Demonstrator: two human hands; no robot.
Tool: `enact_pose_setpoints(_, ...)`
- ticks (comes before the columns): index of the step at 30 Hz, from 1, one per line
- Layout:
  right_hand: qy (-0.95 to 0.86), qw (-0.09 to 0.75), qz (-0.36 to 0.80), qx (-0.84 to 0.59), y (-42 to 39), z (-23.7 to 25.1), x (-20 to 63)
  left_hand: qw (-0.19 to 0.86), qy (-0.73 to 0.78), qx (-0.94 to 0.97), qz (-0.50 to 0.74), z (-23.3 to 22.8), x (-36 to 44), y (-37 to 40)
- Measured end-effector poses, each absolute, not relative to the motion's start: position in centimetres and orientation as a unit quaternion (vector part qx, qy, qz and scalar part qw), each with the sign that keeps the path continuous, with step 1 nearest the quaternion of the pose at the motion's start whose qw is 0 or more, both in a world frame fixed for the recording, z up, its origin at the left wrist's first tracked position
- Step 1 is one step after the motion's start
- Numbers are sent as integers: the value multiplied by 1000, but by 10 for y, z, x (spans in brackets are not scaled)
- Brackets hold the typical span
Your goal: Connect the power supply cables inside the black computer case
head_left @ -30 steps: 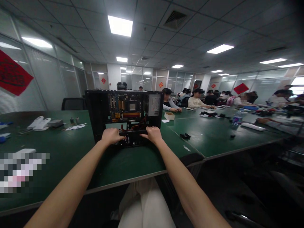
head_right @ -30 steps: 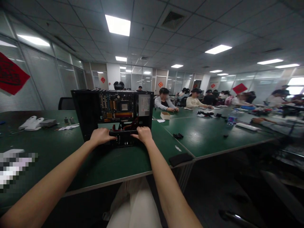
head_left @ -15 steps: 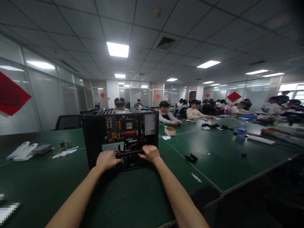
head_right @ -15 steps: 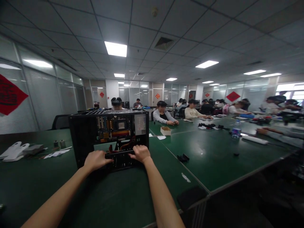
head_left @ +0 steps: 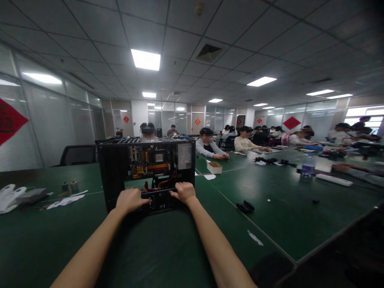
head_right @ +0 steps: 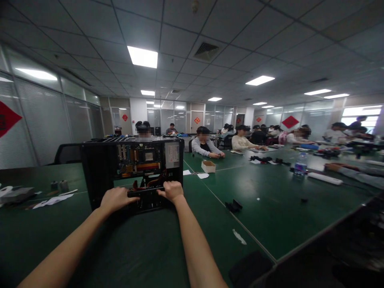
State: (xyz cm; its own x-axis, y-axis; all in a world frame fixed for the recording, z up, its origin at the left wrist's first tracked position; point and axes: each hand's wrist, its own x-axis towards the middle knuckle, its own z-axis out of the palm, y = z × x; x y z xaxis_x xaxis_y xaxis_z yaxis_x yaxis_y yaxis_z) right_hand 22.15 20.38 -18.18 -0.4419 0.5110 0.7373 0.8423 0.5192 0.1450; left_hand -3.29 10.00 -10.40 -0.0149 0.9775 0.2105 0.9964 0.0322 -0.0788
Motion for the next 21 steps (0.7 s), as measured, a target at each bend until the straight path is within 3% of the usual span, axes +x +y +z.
enact_pose_setpoints(11, -815, 239, -182, -496, 181, -159, 221, 148, -709, -687, -53, -109, -29, 96)
enact_pose_setpoints(21, -814, 251, -166, -497, 149, -160, 230, 144, -710, -688, -51, -106, -20, 61)
